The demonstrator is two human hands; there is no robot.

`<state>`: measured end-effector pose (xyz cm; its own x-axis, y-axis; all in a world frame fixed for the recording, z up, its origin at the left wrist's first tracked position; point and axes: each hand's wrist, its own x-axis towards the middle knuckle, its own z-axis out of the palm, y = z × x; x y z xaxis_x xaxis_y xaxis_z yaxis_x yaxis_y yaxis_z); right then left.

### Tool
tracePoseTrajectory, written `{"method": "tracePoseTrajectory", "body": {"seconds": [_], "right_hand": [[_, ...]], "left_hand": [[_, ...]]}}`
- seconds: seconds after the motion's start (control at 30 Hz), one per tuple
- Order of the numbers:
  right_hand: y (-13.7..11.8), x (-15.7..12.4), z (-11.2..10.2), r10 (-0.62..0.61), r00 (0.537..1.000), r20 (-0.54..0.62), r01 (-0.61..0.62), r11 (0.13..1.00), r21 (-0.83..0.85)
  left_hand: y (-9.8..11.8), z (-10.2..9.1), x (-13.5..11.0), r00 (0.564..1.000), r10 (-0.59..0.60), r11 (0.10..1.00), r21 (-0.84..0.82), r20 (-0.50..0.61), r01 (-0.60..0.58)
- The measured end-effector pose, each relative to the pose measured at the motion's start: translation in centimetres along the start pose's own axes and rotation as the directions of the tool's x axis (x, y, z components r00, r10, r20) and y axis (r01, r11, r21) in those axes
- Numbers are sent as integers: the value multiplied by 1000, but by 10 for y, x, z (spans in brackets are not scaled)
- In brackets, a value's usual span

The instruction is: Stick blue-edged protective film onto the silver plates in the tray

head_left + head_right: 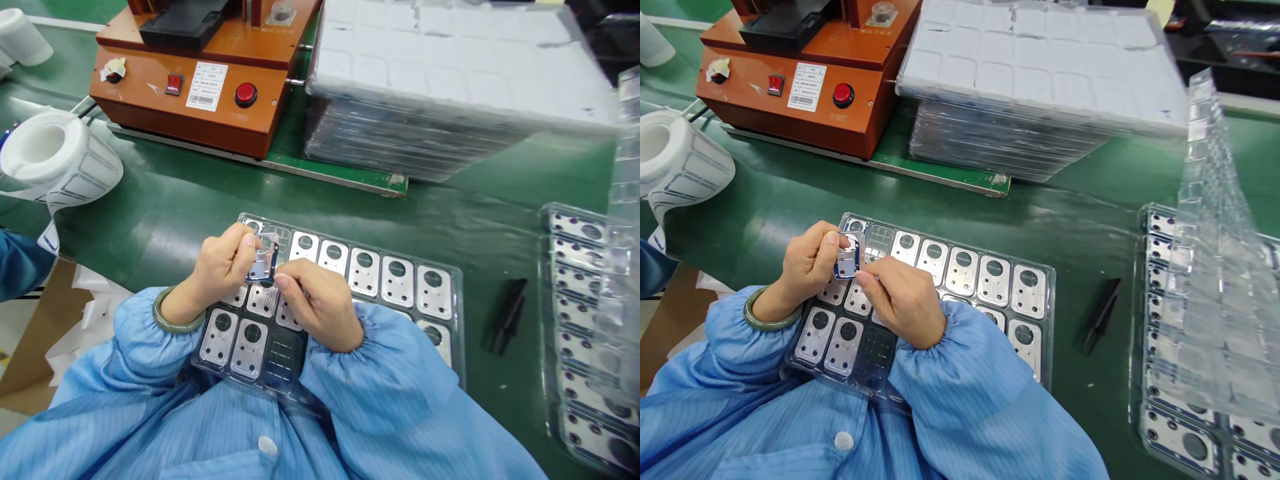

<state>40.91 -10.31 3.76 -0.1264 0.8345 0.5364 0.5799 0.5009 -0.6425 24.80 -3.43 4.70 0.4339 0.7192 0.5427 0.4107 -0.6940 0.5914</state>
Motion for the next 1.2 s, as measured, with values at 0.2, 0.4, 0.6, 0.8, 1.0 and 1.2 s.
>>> {"method": "tracePoseTrajectory", "body": {"seconds": [0.2,0.4,0.6,0.8,1.0,1.2], "right_hand": [[3,-3,0,-182,982,-50,173,972,-157],[2,-3,2,-212,966,-146,169,951,-260],[0,-3,-1,23,965,-262,-57,991,-122],[-3,1,-3,181,983,39,-183,980,72],[-3,2,-2,338,900,276,-401,889,220],[0,2,-3,421,812,405,-553,777,300]], "left_hand": [[2,0,1,1000,-10,1000,-13,16,10],[3,-1,0,996,-78,995,-56,38,80],[1,-1,0,986,-165,981,-97,31,167],[0,-1,-1,986,-165,975,-147,15,166],[-3,1,-4,976,-208,947,-238,58,216],[-1,0,-1,981,-188,963,-185,49,194]]}}
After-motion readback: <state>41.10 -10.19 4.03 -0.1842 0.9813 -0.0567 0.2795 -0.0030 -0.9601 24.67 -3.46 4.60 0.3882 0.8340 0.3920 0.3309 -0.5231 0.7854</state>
